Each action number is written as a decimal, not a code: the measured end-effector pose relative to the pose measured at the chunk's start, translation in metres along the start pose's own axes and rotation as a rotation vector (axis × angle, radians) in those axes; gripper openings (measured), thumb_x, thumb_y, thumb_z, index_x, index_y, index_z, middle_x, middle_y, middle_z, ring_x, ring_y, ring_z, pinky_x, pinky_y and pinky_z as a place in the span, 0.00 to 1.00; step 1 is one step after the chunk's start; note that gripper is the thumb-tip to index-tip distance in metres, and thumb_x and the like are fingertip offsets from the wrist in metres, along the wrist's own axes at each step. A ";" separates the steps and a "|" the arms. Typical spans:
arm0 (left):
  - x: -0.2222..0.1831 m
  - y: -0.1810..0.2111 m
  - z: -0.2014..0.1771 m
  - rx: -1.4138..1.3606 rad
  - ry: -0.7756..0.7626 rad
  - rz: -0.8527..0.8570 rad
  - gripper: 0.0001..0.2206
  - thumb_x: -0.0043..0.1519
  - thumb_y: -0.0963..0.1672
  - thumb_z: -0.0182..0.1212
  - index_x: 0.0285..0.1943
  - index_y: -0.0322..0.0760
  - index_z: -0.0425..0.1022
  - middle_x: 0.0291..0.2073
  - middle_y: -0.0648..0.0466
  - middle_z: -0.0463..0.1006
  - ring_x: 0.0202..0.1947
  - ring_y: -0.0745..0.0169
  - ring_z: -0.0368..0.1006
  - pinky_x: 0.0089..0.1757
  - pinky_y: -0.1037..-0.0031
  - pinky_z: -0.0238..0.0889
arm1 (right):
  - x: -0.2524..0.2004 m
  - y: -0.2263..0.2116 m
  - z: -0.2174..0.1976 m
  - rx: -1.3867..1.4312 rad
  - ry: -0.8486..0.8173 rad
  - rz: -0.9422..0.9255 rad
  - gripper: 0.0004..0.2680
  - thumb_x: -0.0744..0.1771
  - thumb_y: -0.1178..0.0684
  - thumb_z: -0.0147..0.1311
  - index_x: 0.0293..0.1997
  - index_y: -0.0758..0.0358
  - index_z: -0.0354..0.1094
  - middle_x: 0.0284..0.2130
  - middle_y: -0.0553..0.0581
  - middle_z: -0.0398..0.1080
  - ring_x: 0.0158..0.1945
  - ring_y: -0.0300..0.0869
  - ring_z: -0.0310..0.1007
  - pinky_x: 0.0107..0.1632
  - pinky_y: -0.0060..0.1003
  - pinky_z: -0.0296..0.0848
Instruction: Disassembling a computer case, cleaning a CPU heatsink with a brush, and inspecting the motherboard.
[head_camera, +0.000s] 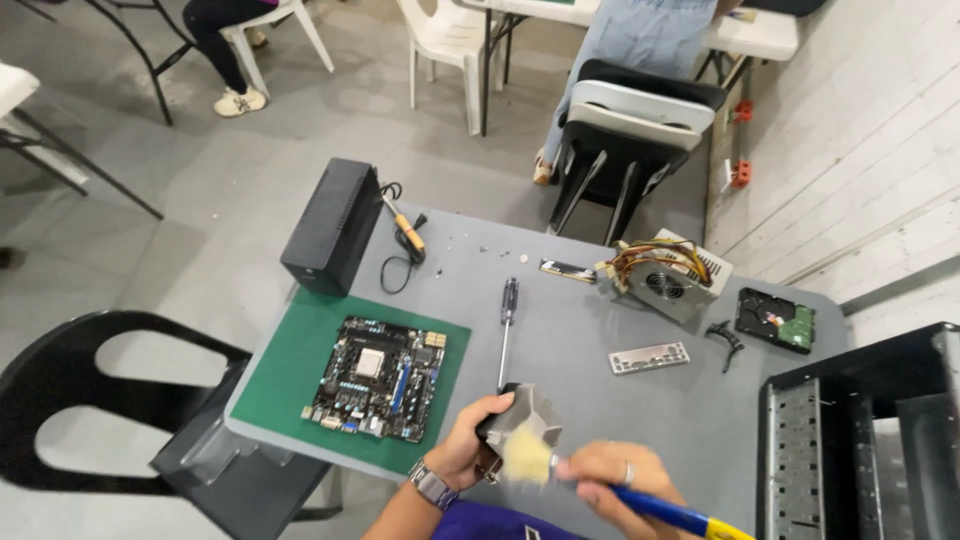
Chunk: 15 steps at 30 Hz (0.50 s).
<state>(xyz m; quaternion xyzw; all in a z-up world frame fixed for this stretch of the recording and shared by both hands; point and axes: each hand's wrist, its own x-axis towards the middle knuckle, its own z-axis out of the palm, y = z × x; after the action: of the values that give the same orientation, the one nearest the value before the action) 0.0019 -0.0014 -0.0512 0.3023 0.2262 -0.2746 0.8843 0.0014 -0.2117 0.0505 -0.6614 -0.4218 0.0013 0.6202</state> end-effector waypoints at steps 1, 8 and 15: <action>0.000 -0.002 -0.004 0.006 -0.033 -0.013 0.15 0.55 0.49 0.58 0.39 0.32 0.76 0.28 0.49 0.79 0.27 0.59 0.74 0.30 0.74 0.66 | -0.005 0.014 -0.007 -0.178 -0.007 0.056 0.09 0.67 0.51 0.48 0.42 0.62 0.72 0.34 0.56 0.78 0.32 0.44 0.79 0.37 0.33 0.75; -0.012 0.005 -0.012 -0.060 -0.243 0.051 0.25 0.57 0.48 0.53 0.58 0.24 0.70 0.39 0.43 0.79 0.35 0.54 0.76 0.37 0.69 0.71 | -0.010 0.008 -0.023 -0.158 0.094 0.155 0.09 0.66 0.50 0.47 0.41 0.63 0.73 0.26 0.54 0.73 0.27 0.38 0.70 0.32 0.29 0.67; -0.030 0.024 -0.003 0.112 -0.535 0.000 0.25 0.51 0.51 0.59 0.50 0.28 0.67 0.36 0.46 0.75 0.32 0.60 0.72 0.35 0.74 0.64 | 0.015 -0.008 -0.025 -1.153 0.078 0.005 0.04 0.64 0.57 0.55 0.41 0.54 0.71 0.25 0.46 0.70 0.24 0.42 0.63 0.33 0.34 0.65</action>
<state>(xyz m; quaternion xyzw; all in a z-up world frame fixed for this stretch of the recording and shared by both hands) -0.0063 0.0274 -0.0264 0.2673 -0.0309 -0.3569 0.8945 0.0199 -0.2254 0.0703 -0.8931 -0.3295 -0.2516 0.1747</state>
